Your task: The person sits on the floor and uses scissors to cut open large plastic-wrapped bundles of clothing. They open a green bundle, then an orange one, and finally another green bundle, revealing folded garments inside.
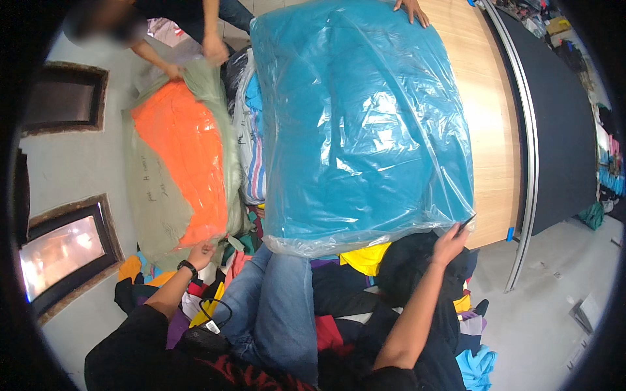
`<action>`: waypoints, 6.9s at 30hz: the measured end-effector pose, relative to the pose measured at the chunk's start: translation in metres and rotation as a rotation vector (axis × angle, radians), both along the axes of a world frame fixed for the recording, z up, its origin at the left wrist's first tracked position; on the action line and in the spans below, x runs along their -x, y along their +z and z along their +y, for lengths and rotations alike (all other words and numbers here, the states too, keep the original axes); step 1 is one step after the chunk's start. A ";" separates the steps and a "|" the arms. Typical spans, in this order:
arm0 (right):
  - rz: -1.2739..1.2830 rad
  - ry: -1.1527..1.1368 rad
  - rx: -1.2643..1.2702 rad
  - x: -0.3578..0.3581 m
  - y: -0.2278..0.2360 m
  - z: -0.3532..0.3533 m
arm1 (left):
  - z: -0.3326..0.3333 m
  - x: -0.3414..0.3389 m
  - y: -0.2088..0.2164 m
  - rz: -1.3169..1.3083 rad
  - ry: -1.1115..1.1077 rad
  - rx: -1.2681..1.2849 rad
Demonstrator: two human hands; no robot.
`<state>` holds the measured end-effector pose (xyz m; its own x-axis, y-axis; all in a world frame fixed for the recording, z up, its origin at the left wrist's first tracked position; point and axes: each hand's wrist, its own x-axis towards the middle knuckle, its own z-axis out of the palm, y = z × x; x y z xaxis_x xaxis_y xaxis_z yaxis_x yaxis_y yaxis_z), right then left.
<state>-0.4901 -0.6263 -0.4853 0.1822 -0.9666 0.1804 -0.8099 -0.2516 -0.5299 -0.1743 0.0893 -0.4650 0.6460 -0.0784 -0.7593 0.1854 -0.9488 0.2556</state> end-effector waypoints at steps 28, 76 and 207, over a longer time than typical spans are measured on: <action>0.454 0.086 -0.597 0.043 -0.095 -0.179 | 0.082 0.005 -0.077 -0.290 -0.063 -0.211; 0.684 1.655 -0.495 -0.424 -0.143 0.592 | -0.044 0.033 -0.118 -0.238 -0.220 -0.035; -0.458 -0.127 -0.847 -0.002 0.173 -0.019 | -0.116 -0.043 0.004 -0.012 0.444 -0.099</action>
<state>-0.4879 -0.6452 -0.3124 0.1531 -0.8166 -0.5565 -0.4750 0.4331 -0.7661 -0.1311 -0.0266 -0.4611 0.6093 0.2804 -0.7417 0.5771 -0.7982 0.1723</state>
